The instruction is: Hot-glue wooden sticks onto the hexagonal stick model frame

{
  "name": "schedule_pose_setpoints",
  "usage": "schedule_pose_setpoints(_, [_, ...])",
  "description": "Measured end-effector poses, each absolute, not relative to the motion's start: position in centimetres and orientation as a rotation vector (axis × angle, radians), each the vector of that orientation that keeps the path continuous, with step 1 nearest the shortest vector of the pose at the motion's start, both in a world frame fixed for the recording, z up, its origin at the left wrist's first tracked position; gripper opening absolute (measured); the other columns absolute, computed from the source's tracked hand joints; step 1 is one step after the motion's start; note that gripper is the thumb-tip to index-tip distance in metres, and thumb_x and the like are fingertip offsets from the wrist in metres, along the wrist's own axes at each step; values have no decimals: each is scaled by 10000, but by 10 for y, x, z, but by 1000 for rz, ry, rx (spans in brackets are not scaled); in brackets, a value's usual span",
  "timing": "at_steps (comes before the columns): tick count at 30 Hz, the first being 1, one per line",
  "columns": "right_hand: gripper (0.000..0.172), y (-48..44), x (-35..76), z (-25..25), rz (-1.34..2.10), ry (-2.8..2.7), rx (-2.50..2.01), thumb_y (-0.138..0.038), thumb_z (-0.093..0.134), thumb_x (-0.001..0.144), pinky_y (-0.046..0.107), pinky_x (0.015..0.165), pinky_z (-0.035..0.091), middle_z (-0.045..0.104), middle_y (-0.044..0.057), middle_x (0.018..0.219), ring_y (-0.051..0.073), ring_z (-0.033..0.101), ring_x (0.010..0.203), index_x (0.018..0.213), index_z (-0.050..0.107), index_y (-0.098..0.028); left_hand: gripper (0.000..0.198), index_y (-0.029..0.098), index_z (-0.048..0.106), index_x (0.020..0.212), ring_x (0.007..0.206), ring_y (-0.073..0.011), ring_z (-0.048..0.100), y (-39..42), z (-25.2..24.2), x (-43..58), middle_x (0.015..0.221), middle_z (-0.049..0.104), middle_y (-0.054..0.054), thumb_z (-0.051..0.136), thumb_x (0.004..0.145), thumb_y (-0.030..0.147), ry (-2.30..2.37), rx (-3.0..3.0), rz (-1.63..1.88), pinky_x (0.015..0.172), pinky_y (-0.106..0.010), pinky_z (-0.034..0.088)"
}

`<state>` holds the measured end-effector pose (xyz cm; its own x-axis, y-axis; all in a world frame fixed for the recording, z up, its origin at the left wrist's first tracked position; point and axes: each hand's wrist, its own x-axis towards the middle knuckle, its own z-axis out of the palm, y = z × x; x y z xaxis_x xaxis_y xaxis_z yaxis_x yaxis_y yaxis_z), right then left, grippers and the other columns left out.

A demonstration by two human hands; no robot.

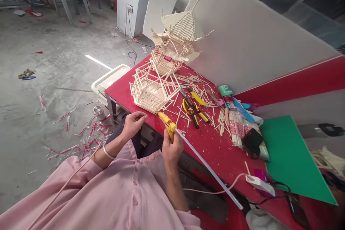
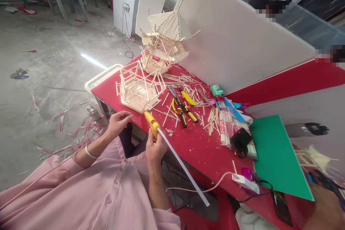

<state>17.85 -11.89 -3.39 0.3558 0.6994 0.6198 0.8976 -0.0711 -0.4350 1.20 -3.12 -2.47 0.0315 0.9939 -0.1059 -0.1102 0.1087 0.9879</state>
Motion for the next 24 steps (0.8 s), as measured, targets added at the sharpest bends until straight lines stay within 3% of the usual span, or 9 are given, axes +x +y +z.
schedule_pose_setpoints(10, [402, -117, 176, -33, -308, -1459, -1799, -464, 553, 964, 326, 703, 536, 733, 140, 874, 241, 699, 787, 1079, 722, -118, 187, 171, 710, 759, 401, -79, 466, -27, -30, 7, 523, 550, 37, 688, 770, 356, 1161, 1078, 1228, 393, -196, 355])
schedule_pose_setpoints(16, [340, -118, 171, -22, -187, -1558, -1696, -382, 573, 968, 330, 785, 555, 710, 114, 937, 217, 681, 864, 1197, 665, -149, 166, 173, 731, 785, 497, -66, 531, -21, -28, 0, 885, 654, -34, 684, 795, 332, 1194, 1196, 1374, 437, -208, 434])
schedule_pose_setpoints(20, [307, -121, 167, -19, -185, -1594, -1647, -349, 582, 966, 324, 812, 562, 709, 108, 958, 204, 679, 883, 1198, 655, -162, 145, 180, 749, 813, 659, -100, 587, -15, -30, -9, 977, 634, -55, 679, 799, 306, 1276, 1214, 1478, 505, -204, 488])
schedule_pose_setpoints(24, [301, -122, 164, -21, -192, -1634, -1625, -319, 595, 958, 315, 836, 555, 709, 107, 991, 198, 674, 904, 1216, 654, -175, 129, 175, 740, 818, 614, -83, 567, -3, -30, -19, 1035, 640, -62, 667, 799, 280, 1351, 1170, 1516, 473, -205, 480])
